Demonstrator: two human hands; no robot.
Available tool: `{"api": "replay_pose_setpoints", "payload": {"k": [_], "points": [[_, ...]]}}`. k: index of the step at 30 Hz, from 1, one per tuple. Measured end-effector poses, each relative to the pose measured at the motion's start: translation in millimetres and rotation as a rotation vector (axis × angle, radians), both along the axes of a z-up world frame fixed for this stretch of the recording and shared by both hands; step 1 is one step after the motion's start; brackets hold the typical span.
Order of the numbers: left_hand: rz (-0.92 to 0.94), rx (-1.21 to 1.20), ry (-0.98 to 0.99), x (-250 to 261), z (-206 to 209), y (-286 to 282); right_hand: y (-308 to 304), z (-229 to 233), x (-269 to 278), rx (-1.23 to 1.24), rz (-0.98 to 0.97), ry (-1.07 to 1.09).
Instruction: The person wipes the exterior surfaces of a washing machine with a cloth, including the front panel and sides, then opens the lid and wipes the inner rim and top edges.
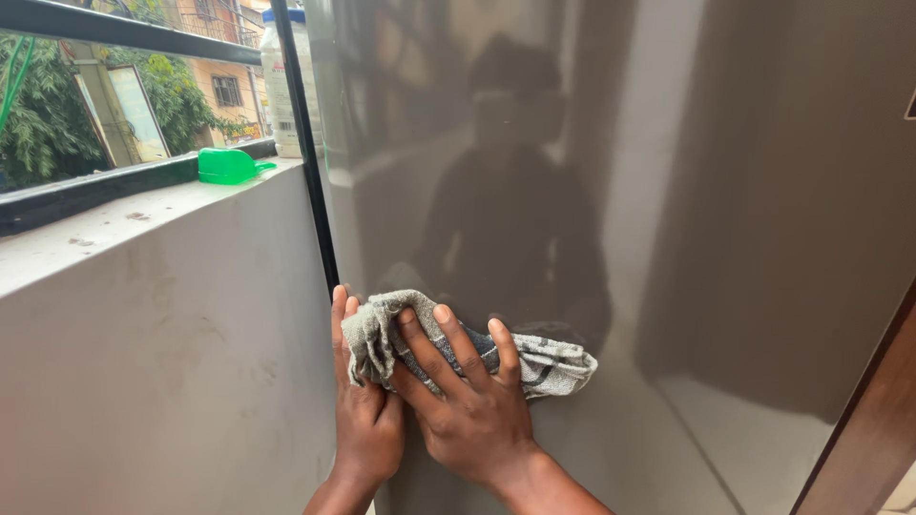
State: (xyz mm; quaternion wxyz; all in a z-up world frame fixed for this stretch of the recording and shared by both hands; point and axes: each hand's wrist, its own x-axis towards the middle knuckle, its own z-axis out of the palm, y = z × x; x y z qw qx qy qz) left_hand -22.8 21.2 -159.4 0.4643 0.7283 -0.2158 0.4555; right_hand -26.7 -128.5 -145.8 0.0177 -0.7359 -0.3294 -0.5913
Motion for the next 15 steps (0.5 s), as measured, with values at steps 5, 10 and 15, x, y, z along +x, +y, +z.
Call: {"api": "replay_pose_setpoints", "payload": {"k": [5, 10, 15], "points": [[-0.012, 0.016, -0.049, 1, -2, 0, -7, 5, -1, -0.009, 0.058, 0.021], [-0.004, 0.014, -0.049, 0, 1, -3, -36, 17, -1, -0.022, 0.036, 0.052], [0.03, 0.038, -0.077, 0, 0, -6, -83, 14, 6, 0.009, -0.034, -0.007]]}}
